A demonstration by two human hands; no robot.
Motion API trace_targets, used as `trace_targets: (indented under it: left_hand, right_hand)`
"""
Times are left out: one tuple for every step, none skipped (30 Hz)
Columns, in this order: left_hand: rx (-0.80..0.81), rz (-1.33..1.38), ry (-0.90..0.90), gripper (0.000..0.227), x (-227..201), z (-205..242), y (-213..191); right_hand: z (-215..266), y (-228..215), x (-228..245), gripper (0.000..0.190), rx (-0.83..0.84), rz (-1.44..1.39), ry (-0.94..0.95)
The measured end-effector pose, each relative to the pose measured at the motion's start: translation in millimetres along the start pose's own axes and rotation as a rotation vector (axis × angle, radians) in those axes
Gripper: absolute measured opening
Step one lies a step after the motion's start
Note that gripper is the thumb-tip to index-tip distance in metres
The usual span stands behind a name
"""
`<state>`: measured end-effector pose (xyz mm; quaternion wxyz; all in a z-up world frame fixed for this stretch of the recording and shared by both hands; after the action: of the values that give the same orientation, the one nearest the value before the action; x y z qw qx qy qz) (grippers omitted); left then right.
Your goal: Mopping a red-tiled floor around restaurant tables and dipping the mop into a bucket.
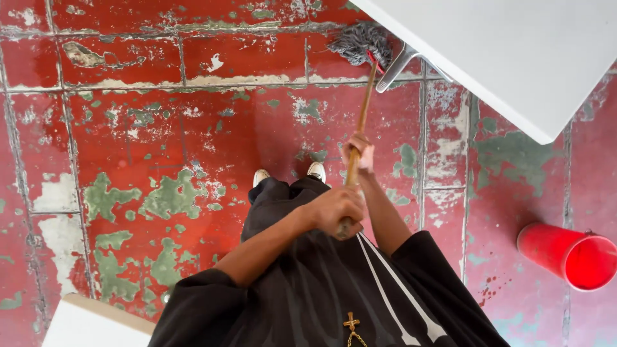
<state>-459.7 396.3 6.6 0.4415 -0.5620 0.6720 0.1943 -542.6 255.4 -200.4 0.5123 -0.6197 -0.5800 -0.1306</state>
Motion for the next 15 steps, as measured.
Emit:
trace_targets:
  left_hand:
    - [0.011,0.004,0.0,0.027,-9,9,-12]
    - [0.054,-0.011,-0.047,0.028,-15,19,-23]
    - [0.103,-0.026,-0.095,0.029,-25,32,-36]
    - [0.121,-0.023,-0.095,0.029,-38,40,-47]
    - [0.082,-0.011,-0.094,0.03,-50,44,-63]
    - [0.043,0.001,-0.094,0.032,-61,49,-79]
    - [0.063,-0.001,-0.091,0.032,-70,57,-88]
    - [0.054,0.007,-0.119,0.032,-78,66,-99]
    - [0.042,0.019,-0.149,0.033,-85,73,-109]
    - [0.059,0.02,-0.149,0.033,-85,82,-115]
    - [0.033,0.034,-0.185,0.031,-87,94,-121]
    - [0.007,0.046,-0.22,0.029,-88,105,-127]
    - [0.025,0.054,-0.223,0.029,-86,115,-130]
    - [-0.037,0.06,-0.216,0.03,-84,124,-136]
    - [-0.106,0.066,-0.2,0.031,-79,128,-141]
  right_hand:
    - [2,11,5,0.009,-0.01,0.002,0.006]
    - [4,25,13,0.013,0.03,0.04,-0.036]
    - [8,42,25,0.017,0.064,0.077,-0.074]
    - [-4,40,59,0.017,0.049,0.079,-0.065]
    - [-19,41,94,0.018,0.135,-0.016,-0.11]
    - [-34,42,130,0.019,0.22,-0.111,-0.155]
    - [-43,41,162,0.019,0.2,-0.111,-0.153]
    - [-51,42,199,0.017,0.209,-0.145,-0.222]
    - [-58,41,235,0.017,0.223,-0.177,-0.289]
    - [-55,52,242,0.017,0.207,-0.176,-0.284]
    - [-45,66,257,0.018,0.275,-0.294,-0.331]
    - [-35,79,271,0.022,0.341,-0.412,-0.38]
    - [-19,100,257,0.022,0.325,-0.409,-0.37]
    - [-3,123,240,0.028,0.324,-0.29,-0.321]
    - [10,141,220,0.038,0.329,-0.165,-0.277]
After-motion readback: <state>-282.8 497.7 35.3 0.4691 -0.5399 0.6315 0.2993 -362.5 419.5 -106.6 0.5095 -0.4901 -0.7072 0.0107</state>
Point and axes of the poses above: each hand's wrist, its own z-axis away from the middle knuckle, its own y-axis out of the palm, x = y × z, the point moved 5 cm from there along -z, towards the middle knuckle, and after that the axes turned 2 degrees about z, right-handed, at the moved point
